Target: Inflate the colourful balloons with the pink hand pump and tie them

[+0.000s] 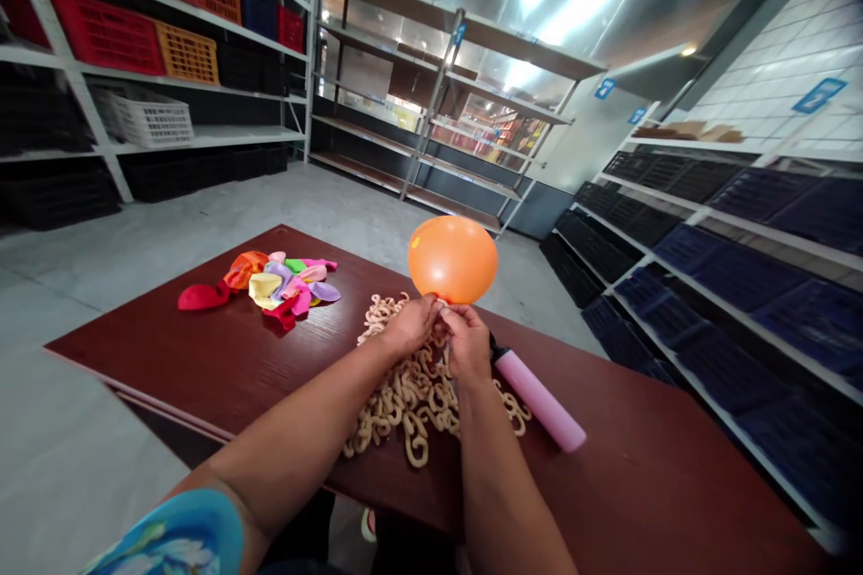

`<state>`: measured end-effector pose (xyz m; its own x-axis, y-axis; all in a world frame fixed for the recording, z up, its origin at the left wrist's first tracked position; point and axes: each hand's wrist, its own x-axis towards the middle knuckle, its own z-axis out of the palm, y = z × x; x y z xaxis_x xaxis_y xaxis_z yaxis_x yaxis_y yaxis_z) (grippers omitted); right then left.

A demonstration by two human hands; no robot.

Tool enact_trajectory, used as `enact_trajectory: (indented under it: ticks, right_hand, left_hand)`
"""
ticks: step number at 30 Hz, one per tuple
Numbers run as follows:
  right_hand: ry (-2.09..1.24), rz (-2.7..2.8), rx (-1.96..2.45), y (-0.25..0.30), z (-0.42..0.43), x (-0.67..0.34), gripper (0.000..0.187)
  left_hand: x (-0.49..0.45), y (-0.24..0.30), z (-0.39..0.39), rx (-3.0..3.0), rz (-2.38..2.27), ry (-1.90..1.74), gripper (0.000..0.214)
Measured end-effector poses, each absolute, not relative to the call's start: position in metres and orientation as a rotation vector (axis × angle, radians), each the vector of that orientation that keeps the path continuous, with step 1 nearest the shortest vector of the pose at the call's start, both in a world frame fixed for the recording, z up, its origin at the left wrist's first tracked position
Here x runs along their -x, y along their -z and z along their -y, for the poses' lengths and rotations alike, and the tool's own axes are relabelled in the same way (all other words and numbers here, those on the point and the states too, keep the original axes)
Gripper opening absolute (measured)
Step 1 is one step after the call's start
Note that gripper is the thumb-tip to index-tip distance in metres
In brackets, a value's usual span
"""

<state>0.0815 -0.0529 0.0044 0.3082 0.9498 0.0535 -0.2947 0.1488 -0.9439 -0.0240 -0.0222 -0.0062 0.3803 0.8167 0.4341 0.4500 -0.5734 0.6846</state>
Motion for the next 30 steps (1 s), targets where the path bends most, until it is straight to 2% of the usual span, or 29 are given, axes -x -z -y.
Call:
enact_trajectory:
  ticks: [6, 10, 13, 20, 30]
  right_hand:
    - [-1.375, 0.632, 0.894, -0.0059, 0.0516, -0.0864, 0.019]
    - [-1.433, 0.624, 0.885, -0.005, 0.0515, -0.089, 0.021]
    - [-1.342, 0.726, 0.924, -0.0041, 0.0528, -0.0869, 0.022]
    - [-0.834, 1.153, 1.106, 0.0009, 0.0546, -0.0806, 0.02]
    - [-0.866, 1.111, 1.089, -0.0004, 0.0545, -0.0817, 0.027]
  left_hand:
    - [0.0275, 0.0035, 0.0203, -2.129, -0.953, -1.043, 0.033]
    - [0.0295, 0.0024, 0.0199, -2.154, -0.969, -1.029, 0.031]
    - [0.0288, 0.0026, 0.02, -2.188, -1.061, -1.056, 0.029]
    - [0.0275, 0.0032, 0.0168, -2.146, -1.215, -1.076, 0.027]
    - [0.0273, 0.0078, 0.0161, -2.207, -1.211, -1.074, 0.029]
